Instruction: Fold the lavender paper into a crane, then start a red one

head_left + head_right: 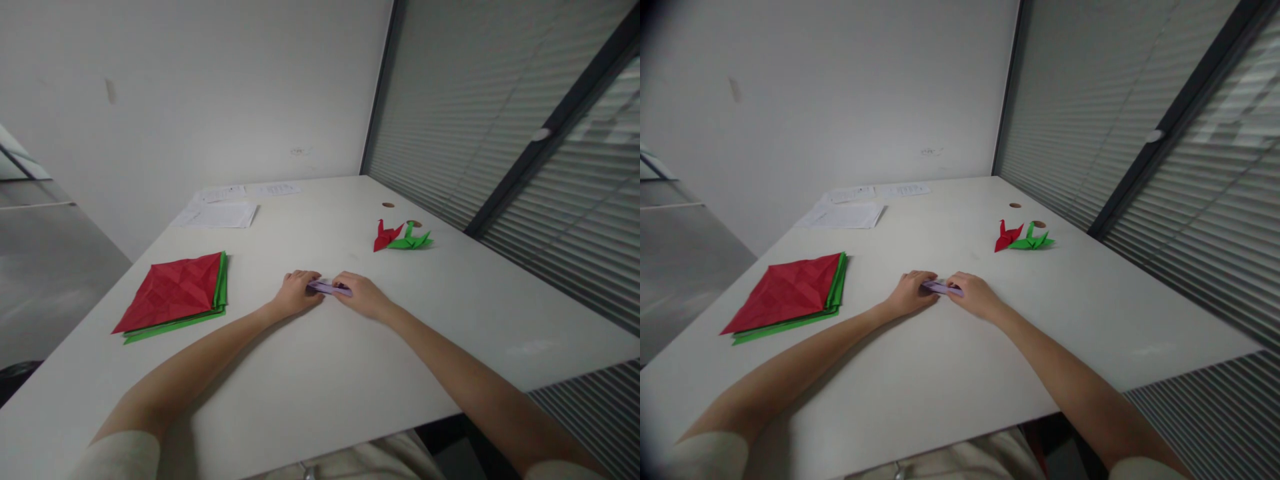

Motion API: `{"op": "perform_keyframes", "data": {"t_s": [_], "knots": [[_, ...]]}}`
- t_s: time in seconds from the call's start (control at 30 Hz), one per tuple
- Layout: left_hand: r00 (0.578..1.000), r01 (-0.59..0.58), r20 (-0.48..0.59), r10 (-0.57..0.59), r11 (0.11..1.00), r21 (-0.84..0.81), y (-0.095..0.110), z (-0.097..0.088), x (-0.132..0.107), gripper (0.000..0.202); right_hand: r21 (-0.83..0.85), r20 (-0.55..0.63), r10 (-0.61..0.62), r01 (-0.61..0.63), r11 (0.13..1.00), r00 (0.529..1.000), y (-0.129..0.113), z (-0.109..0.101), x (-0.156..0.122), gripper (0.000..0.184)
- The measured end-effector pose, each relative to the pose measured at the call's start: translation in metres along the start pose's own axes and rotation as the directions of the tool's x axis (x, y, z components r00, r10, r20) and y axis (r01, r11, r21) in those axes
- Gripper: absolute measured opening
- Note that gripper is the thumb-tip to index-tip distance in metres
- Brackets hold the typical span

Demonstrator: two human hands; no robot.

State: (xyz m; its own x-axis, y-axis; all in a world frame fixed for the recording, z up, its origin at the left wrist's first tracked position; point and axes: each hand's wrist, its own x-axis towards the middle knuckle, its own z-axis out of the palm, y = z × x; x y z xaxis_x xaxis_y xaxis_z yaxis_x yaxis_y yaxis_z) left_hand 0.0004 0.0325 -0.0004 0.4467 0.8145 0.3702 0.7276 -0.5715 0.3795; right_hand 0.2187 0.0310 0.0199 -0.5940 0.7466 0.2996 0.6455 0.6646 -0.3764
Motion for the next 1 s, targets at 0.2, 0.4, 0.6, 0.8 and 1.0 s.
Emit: {"op": "perform_keyframes", "data": {"t_s": [0.2, 0.4, 0.6, 0.8, 1.0], "knots": [[1.0, -0.005, 0.012, 0.008, 0.976, -0.218, -0.009, 0.004, 0.005, 0.024, 0.072, 0.019, -0.043, 0.042, 0.997, 0.999, 0.003, 0.002, 0.0, 0.011], [0.987, -0.131, -0.138, 0.085, 0.922, -0.365, -0.001, 0.001, 0.005, 0.042, 0.26, -0.022, 0.018, -0.011, 0.966, 1.0, 0.006, 0.008, 0.001, 0.015], [0.877, -0.004, -0.355, -0.325, 0.732, -0.681, 0.013, 0.0, 0.013, 0.041, 0.649, -0.096, 0.212, -0.1, 0.755, 0.972, -0.001, 0.002, 0.011, 0.028], [0.945, 0.048, -0.064, -0.322, 0.328, -0.943, 0.032, -0.005, 0.014, 0.028, 0.734, -0.095, 0.268, -0.114, 0.67, 0.959, -0.026, -0.015, 0.026, 0.034], [0.93, 0.044, -0.036, -0.366, 0.206, -0.977, 0.04, -0.01, 0.009, 0.028, 0.705, -0.205, 0.296, -0.068, 0.706, 0.933, -0.038, -0.002, 0.021, 0.029]]}}
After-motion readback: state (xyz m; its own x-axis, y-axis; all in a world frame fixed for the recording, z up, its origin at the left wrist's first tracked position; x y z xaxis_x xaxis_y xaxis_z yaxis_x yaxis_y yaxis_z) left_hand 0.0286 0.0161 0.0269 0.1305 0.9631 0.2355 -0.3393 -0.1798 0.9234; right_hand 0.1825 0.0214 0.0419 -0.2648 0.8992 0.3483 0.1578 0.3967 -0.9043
